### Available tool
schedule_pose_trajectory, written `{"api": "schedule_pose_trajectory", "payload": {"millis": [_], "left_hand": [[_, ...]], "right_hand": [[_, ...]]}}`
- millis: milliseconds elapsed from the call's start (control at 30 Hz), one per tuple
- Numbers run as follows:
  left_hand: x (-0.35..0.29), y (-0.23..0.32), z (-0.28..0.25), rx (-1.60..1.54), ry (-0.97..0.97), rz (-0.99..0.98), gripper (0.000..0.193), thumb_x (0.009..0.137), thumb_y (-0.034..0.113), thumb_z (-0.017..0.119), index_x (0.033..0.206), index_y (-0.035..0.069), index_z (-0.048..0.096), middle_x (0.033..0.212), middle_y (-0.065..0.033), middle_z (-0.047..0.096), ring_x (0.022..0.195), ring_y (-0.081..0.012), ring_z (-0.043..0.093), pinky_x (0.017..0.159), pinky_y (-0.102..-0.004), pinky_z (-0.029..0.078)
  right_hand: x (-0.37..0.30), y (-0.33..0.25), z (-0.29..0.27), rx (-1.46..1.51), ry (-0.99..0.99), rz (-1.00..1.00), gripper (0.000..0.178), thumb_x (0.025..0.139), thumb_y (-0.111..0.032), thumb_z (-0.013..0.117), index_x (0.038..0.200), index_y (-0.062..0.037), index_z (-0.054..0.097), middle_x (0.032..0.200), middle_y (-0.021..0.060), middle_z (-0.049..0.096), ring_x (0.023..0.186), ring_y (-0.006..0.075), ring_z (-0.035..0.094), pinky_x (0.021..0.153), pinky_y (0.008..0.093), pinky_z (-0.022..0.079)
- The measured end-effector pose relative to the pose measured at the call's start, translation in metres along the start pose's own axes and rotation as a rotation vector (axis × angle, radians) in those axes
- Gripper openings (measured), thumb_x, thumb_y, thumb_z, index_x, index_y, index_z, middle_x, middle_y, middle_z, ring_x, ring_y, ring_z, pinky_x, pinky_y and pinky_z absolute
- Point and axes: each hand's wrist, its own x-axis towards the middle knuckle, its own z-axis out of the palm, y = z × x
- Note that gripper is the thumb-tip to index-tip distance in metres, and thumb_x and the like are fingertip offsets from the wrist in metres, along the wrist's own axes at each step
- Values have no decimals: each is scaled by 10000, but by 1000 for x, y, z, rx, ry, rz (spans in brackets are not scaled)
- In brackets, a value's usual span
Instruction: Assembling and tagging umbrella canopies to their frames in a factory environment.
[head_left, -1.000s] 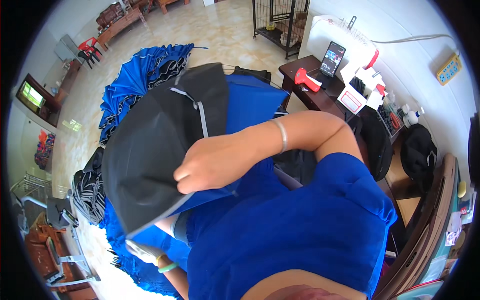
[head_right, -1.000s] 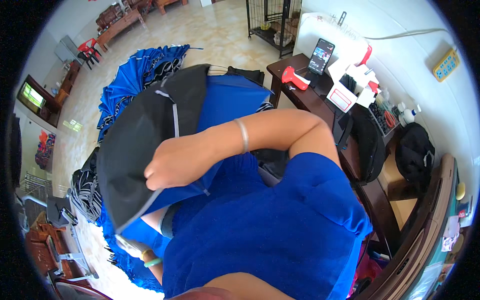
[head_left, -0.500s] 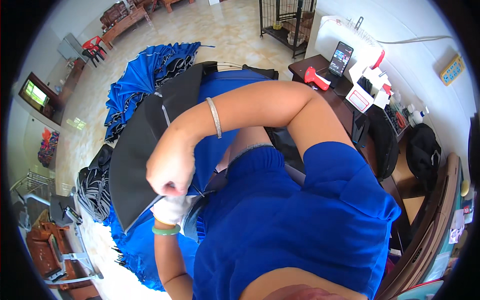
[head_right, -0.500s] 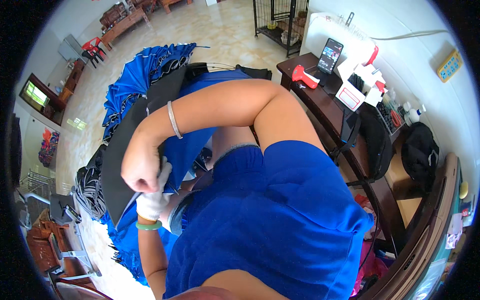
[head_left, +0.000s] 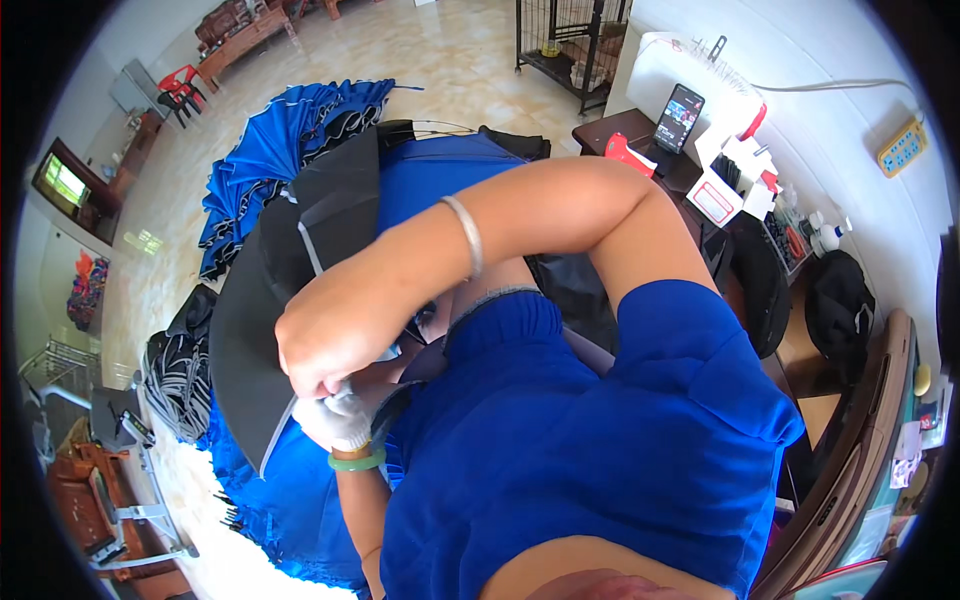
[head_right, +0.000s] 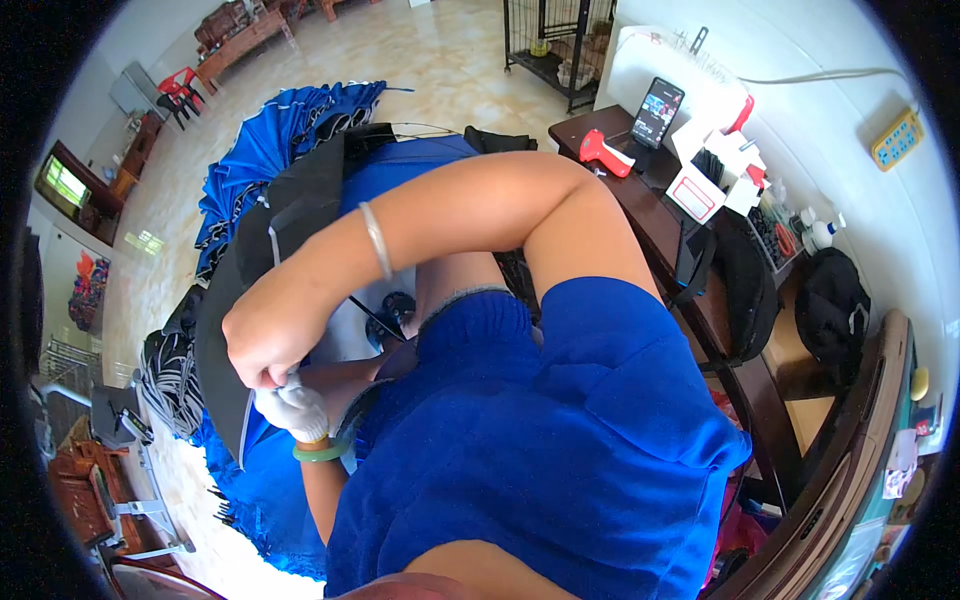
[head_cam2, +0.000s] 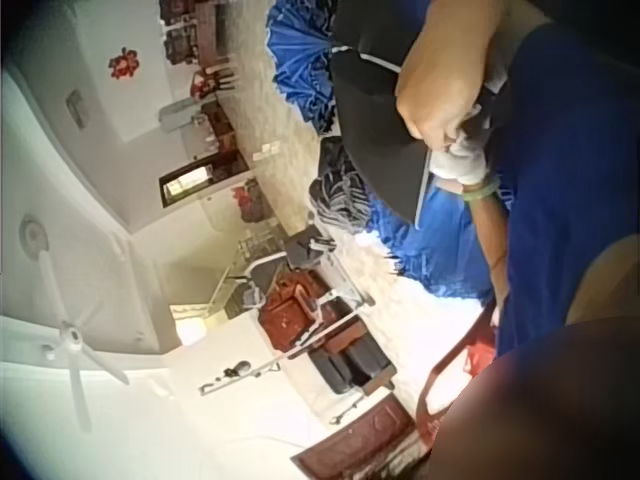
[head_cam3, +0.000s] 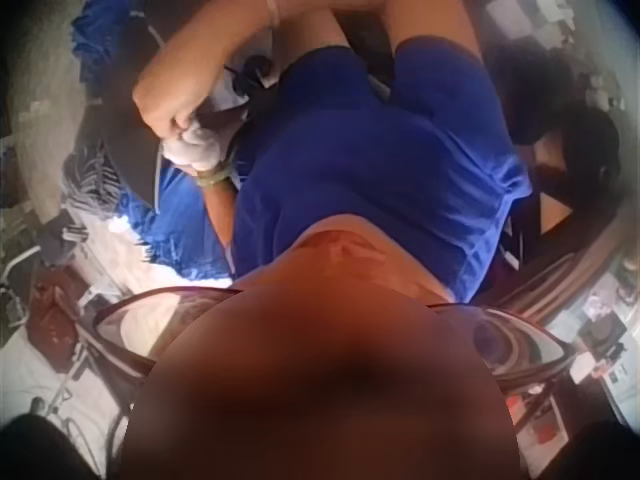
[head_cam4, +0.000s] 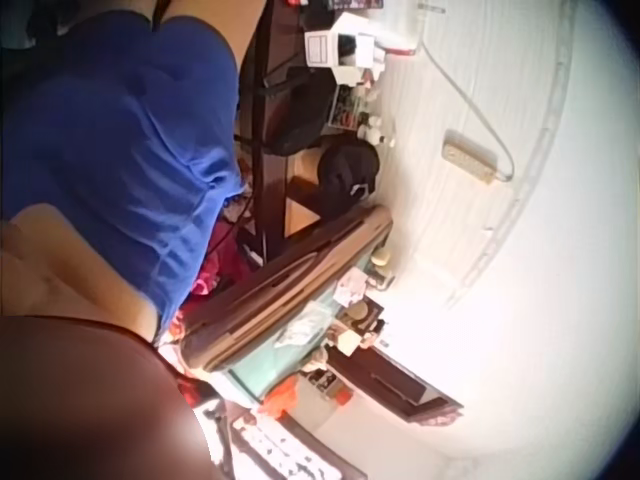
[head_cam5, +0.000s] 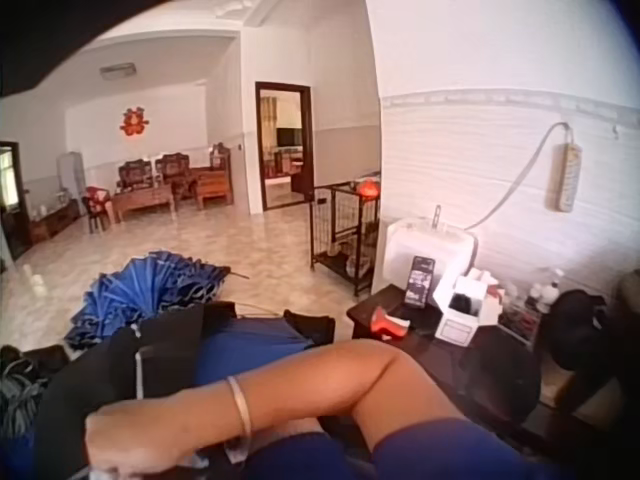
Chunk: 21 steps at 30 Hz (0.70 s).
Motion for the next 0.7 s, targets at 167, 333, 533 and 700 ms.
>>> {"api": "schedule_pose_trajectory", "payload": {"millis": [167, 333, 533, 700], "left_hand": [[-12, -39, -7, 28, 91, 49, 295, 809, 282, 668, 956, 30, 628, 890, -122, 653, 809, -273, 648, 693, -347, 508], [-6, -36, -4, 97, 151, 63, 433, 774, 419, 695, 981, 42, 644, 919, -135, 674, 819, -287, 664, 673, -341, 514], [-10, -36, -7, 218, 123, 196, 426, 791, 403, 683, 1007, 38, 638, 941, -144, 669, 836, -292, 661, 693, -346, 514], [-16, -42, -19, 331, 82, 302, 420, 805, 389, 672, 1029, 36, 633, 959, -152, 665, 850, -295, 659, 710, -350, 514]], "right_hand": [[-7, -21, 31, -233, 421, 9, 181, 775, -150, 594, 754, 30, 602, 662, 114, 582, 606, 244, 609, 523, 374, 479], [-8, -26, 37, -577, 506, -114, 184, 757, -152, 612, 779, 28, 582, 713, 133, 575, 617, 239, 579, 552, 362, 491], [-10, -33, 39, -665, 471, -131, 191, 780, -156, 609, 782, 30, 569, 718, 136, 544, 625, 228, 551, 624, 345, 502], [-7, -43, 44, -964, 505, -147, 195, 788, -162, 615, 778, 26, 568, 726, 131, 581, 663, 264, 585, 627, 393, 502]]}}
